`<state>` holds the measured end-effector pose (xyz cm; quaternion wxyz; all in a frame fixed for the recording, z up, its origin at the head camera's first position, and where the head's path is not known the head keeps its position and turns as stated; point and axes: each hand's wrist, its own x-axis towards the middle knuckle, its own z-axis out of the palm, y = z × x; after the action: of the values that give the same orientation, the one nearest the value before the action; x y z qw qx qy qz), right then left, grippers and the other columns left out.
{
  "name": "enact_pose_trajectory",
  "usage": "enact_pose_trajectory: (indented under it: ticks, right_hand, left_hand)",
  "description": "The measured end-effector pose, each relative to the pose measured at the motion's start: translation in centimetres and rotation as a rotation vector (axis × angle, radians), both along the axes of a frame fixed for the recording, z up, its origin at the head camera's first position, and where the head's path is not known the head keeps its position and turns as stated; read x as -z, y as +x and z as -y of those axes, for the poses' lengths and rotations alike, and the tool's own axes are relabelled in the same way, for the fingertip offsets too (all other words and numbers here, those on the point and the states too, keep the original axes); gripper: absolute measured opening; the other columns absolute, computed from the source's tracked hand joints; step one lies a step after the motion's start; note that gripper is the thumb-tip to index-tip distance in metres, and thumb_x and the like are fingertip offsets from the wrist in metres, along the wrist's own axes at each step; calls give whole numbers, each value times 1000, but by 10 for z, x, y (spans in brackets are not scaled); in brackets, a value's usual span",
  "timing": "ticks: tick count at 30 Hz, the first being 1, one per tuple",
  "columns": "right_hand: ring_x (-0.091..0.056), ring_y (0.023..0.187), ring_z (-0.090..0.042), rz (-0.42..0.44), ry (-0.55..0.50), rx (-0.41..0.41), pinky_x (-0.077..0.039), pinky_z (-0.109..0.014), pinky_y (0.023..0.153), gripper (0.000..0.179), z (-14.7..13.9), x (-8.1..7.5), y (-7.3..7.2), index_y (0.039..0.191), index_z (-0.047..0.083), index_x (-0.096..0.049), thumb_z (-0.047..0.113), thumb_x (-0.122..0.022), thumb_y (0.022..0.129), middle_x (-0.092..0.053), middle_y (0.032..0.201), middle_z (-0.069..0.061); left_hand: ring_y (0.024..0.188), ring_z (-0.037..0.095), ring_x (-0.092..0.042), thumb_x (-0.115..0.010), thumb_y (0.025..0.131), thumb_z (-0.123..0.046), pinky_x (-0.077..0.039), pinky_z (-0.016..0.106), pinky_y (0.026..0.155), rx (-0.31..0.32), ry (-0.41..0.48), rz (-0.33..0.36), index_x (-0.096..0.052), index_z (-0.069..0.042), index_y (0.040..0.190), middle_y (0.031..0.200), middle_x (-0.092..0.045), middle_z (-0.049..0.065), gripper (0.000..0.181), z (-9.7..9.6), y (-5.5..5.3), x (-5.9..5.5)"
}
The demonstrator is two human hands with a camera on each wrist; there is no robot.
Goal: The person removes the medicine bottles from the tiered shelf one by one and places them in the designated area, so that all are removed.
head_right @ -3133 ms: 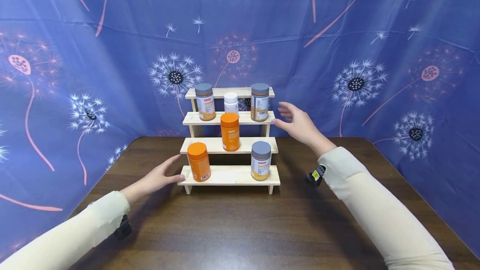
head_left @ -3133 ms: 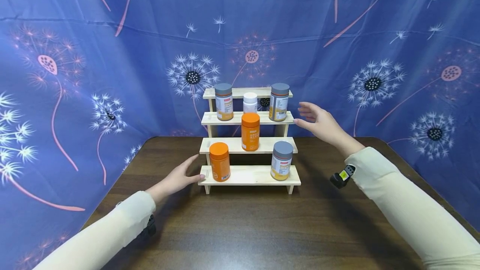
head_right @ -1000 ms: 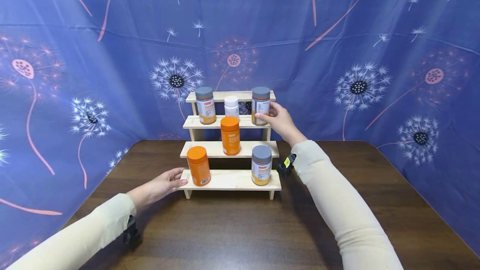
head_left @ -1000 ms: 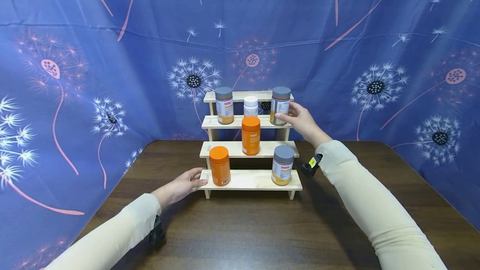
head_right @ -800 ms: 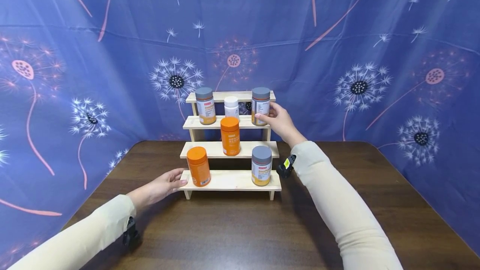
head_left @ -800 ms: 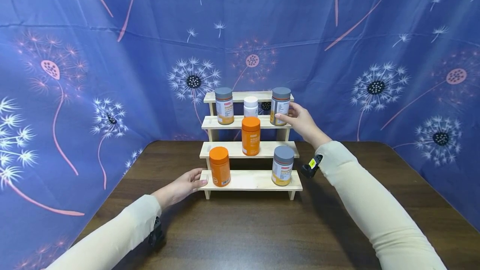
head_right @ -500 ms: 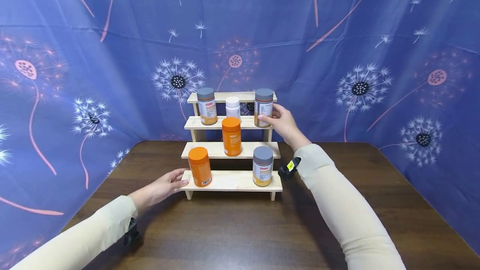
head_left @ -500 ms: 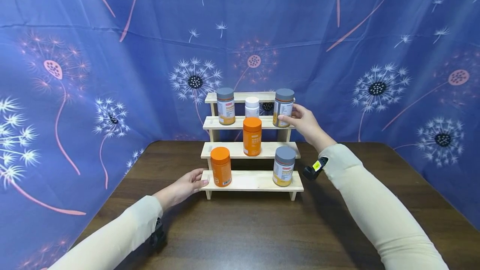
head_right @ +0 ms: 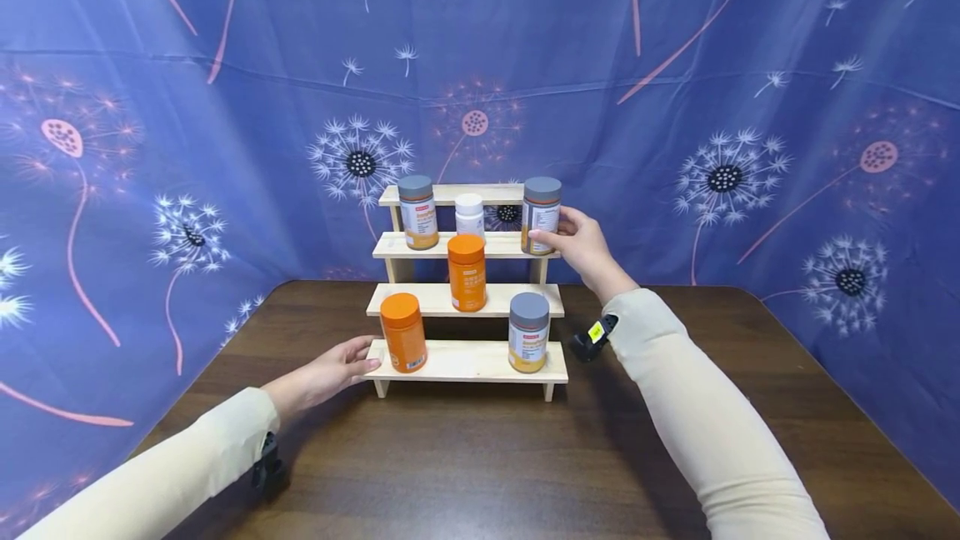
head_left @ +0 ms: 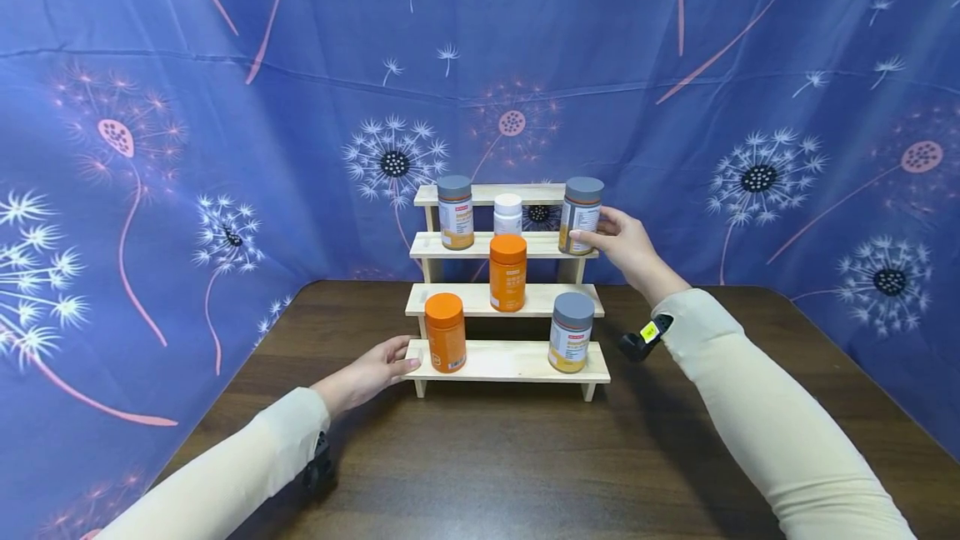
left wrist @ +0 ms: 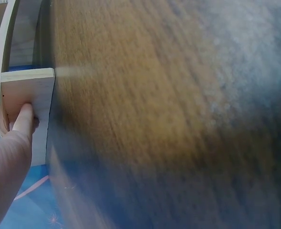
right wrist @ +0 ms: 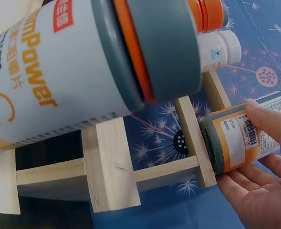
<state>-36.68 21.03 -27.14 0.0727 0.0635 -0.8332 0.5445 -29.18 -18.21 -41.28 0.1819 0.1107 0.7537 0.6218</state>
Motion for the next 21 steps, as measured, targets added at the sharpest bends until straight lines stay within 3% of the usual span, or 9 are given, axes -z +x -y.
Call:
enact_pose_trajectory:
  ticks: [12,21]
  right_hand:
    - [-43,134,-35,-15,47,37,-32,-57,114,82,-16,-2,9,151,8,-31,39,-72,87,-47,145,-20]
    - [-45,132,-35,5,28,65,-40,-53,110,83,-31,-6,13,151,7,-30,41,-71,87,-46,145,-21]
  left_hand:
    - [116,20,-53,-51,100,-8,-37,50,113,-17,-12,-5,-18,12,147,147,-34,33,61,-2,1,1]
    - [108,15,-58,-53,99,-8,-41,48,111,5,-48,-16,-22,11,146,144,-40,31,59,1,-3,0]
